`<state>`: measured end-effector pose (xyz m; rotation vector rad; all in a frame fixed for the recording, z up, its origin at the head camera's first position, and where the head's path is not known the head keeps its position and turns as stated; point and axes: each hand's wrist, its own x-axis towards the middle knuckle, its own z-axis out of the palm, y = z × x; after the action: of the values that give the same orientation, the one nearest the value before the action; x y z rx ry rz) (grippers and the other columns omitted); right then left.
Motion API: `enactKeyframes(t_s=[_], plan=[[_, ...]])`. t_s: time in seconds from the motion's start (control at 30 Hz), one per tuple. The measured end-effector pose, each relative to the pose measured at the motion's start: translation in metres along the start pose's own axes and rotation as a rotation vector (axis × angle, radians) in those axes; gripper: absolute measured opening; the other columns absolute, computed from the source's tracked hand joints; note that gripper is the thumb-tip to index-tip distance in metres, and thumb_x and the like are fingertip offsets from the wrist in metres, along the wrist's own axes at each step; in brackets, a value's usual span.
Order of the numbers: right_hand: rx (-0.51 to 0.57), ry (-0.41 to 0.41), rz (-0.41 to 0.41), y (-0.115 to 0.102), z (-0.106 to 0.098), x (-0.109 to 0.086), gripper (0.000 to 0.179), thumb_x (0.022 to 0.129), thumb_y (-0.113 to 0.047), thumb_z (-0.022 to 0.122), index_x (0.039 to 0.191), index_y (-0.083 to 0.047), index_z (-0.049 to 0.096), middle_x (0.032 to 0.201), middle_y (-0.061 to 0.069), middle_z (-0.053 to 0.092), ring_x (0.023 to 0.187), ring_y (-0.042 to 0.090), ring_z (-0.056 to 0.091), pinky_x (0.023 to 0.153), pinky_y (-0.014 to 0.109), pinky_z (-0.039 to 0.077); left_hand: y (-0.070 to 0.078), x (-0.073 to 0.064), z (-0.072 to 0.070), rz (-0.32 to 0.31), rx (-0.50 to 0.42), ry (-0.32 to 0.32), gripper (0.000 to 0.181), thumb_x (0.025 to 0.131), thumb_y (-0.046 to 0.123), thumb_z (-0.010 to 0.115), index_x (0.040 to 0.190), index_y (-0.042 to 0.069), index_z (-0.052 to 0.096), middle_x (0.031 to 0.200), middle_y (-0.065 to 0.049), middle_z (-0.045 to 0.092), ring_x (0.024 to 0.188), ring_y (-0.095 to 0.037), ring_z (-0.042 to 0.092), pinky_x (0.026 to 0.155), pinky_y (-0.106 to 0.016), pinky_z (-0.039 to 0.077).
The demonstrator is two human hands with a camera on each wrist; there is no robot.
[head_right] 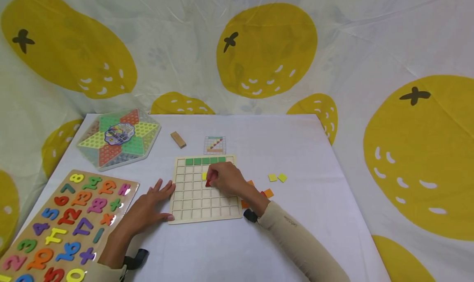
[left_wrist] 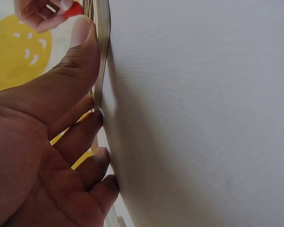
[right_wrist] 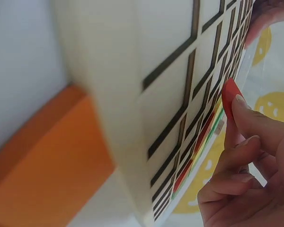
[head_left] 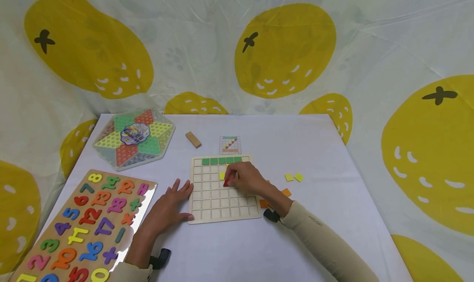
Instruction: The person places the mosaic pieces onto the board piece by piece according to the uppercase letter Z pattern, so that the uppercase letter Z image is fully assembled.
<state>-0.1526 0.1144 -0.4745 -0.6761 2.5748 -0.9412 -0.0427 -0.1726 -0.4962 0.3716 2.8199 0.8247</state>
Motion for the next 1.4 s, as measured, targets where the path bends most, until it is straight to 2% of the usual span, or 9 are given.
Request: enactKeyframes(t_s=[0.23, 0.47, 0.87, 1.0, 1.17, 1.4], plan=[[0.001, -0.022, -0.04, -0.006, 0.006, 0.008, 0.013, 0.092, -0.002, 0.079, 0.093, -0.015, 0.076, 0.085, -0.002, 0.072, 0.078, 0.011, 0.062, 0.073, 0.026, 0.05, -0.002, 0.001, 0.001, -0.004, -0.003, 0.002, 0.101, 0.072, 0.03, 0.097, 0.158, 0.007, 0.049, 0.167, -0.012, 0.043, 0.16, -0.049, 0.026, 0.122, -0.072, 0.033], [-0.039, -0.039, -0.013, -0.006, 0.011, 0.014, 0.013, 0.093, -0.008, 0.08, 0.091, -0.02, 0.078, 0.08, -0.009, 0.07, 0.078, 0.008, 0.062, 0.072, 0.026, 0.05, -0.001, 0.0, 0.0, 0.003, -0.011, 0.005, 0.1, 0.073, 0.029, 0.097, 0.157, 0.006, 0.049, 0.166, -0.014, 0.044, 0.16, -0.05, 0.026, 0.121, -0.072, 0.034], [-0.032, -0.01, 0.013, -0.005, 0.012, 0.015, 0.015, 0.091, -0.007, 0.078, 0.089, -0.022, 0.08, 0.079, -0.01, 0.068, 0.079, 0.009, 0.062, 0.069, 0.027, 0.049, -0.002, 0.0, 0.0, 0.003, -0.001, 0.005, 0.1, 0.073, 0.03, 0.097, 0.158, 0.006, 0.049, 0.166, -0.014, 0.044, 0.16, -0.05, 0.026, 0.12, -0.073, 0.035], [-0.038, 0.032, 0.012, -0.005, 0.007, 0.011, 0.015, 0.09, -0.007, 0.078, 0.092, -0.022, 0.081, 0.079, -0.009, 0.067, 0.077, 0.01, 0.061, 0.067, 0.026, 0.049, -0.001, 0.0, 0.0, -0.001, -0.009, 0.005, 0.1, 0.073, 0.031, 0.097, 0.158, 0.007, 0.049, 0.166, -0.013, 0.044, 0.16, -0.05, 0.026, 0.12, -0.074, 0.035], [-0.036, 0.084, -0.009, -0.002, -0.004, 0.006, 0.01, 0.091, -0.012, 0.082, 0.097, -0.02, 0.081, 0.083, -0.009, 0.069, 0.079, 0.01, 0.061, 0.072, 0.027, 0.05, -0.002, 0.0, 0.001, -0.001, -0.007, 0.005, 0.101, 0.073, 0.03, 0.097, 0.158, 0.006, 0.049, 0.166, -0.014, 0.044, 0.16, -0.049, 0.025, 0.122, -0.072, 0.033], [0.02, 0.124, 0.006, 0.009, -0.023, -0.006, 0.011, 0.092, -0.016, 0.084, 0.102, -0.017, 0.079, 0.088, -0.006, 0.069, 0.077, 0.015, 0.059, 0.07, 0.027, 0.049, -0.003, 0.001, 0.003, -0.012, -0.004, 0.005, 0.102, 0.072, 0.03, 0.097, 0.158, 0.007, 0.047, 0.167, -0.012, 0.042, 0.161, -0.048, 0.024, 0.122, -0.072, 0.033]])
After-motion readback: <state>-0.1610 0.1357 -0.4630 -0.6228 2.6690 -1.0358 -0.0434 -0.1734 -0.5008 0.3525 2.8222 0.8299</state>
